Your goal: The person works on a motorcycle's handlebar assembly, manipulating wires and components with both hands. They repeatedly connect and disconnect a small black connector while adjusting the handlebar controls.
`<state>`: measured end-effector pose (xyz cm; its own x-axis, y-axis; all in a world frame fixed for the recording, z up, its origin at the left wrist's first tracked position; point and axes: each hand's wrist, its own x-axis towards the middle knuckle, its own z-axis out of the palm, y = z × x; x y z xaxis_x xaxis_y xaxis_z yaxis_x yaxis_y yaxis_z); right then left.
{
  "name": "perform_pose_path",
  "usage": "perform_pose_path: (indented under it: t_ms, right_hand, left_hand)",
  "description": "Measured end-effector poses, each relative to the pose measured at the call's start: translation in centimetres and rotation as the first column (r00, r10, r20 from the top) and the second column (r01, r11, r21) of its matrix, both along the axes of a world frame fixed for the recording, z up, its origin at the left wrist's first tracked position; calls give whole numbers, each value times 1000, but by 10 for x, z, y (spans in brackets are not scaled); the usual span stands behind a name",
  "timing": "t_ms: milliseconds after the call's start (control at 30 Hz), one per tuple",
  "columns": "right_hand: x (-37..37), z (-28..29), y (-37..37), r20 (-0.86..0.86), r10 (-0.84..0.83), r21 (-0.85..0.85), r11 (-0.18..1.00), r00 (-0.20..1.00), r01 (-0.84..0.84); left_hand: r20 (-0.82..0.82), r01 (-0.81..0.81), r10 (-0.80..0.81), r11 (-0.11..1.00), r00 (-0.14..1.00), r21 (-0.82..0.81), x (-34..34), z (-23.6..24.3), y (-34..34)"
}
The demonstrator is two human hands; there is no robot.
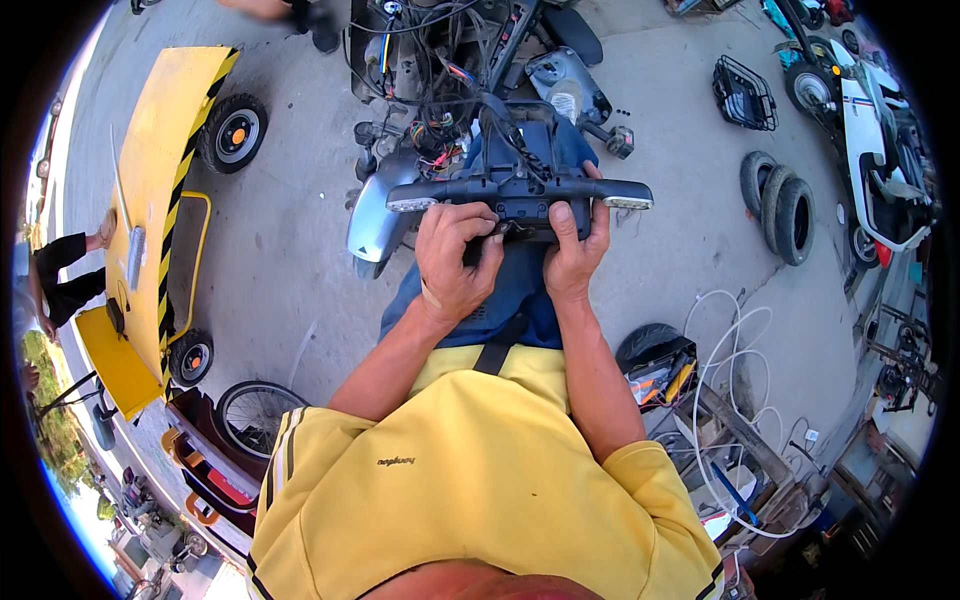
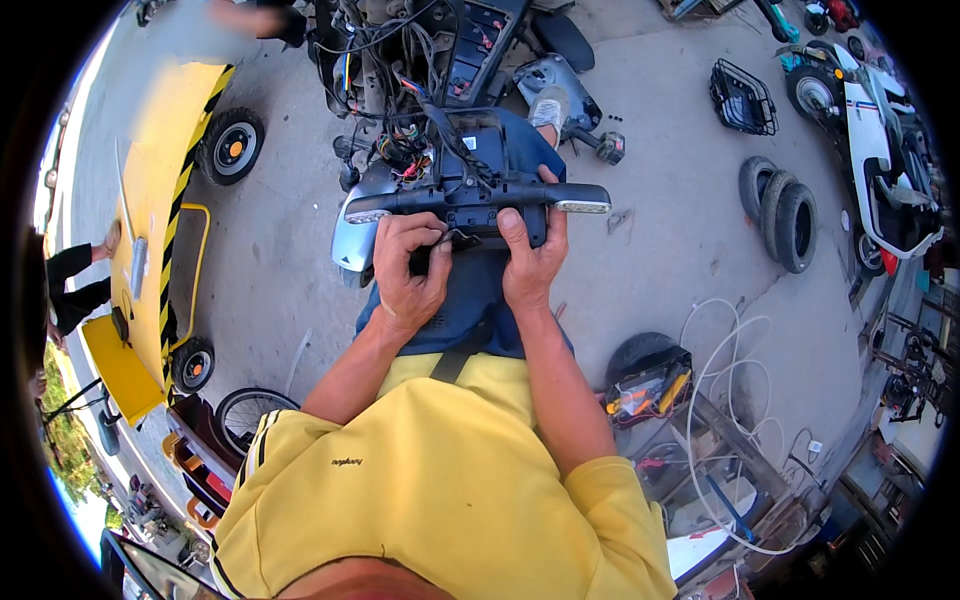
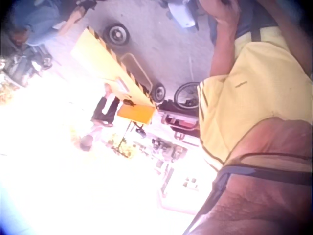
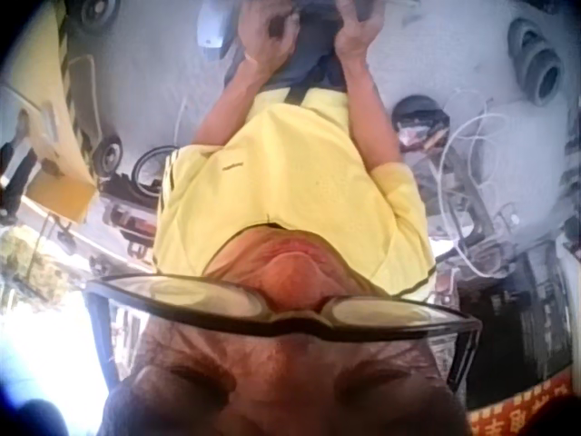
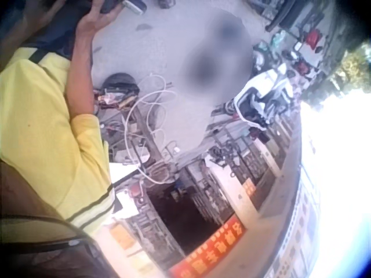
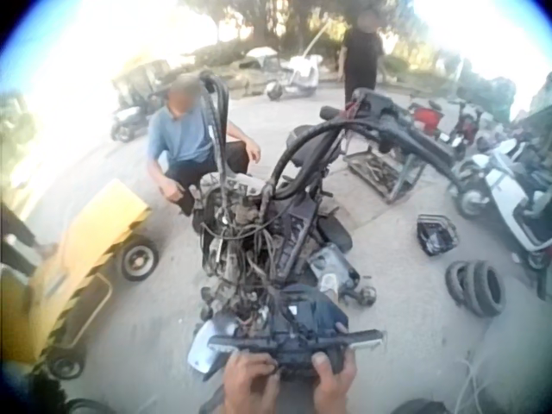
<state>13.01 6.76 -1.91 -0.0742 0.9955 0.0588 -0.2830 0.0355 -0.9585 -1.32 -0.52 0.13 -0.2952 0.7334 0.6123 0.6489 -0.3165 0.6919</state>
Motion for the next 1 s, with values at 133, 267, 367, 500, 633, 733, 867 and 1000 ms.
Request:
perform_pose_path:
  t_ms: [133, 267, 367, 500, 633, 733, 867, 1000]
  right_hand:
    - [-1, -2, 1, -13, -14, 11, 1000, 1000, 14]
    - [-2, -5, 0, -26, -19, 8, 1000, 999, 19]
    - [-3, -5, 0, -38, -26, 12, 1000, 999, 27]
    - [-2, 0, -2, -6, -5, 12, 1000, 1000, 5]
    - [-2, 0, -2, -28, 12, 0, 1000, 1000, -12]
    - [-1, -1, -1, -56, 18, -21, 1000, 998, -19]
    - [0, -3, 0, -112, 15, -65, 998, 994, -22]
    - [1, 4, -1, -68, 33, -78, 996, 997, -38]
  left_hand:
    - [-34, -1, 1, 1000, 999, -5, -1, 2, -1]
    - [-63, -9, 9, 1000, 998, 8, -4, 0, -1]
    - [-55, -12, 13, 1000, 998, 19, -5, -1, 0]
    - [-39, -12, 13, 1000, 999, 18, -4, -1, -1]
    - [-62, 13, -14, 1000, 998, -6, -4, 5, -3]
    - [-77, 20, -19, 1000, 997, 4, -4, 7, -3]
    - [-82, 37, -36, 999, 996, 12, -4, 9, -3]
    - [-86, 25, -22, 999, 996, 29, -4, 5, -5]
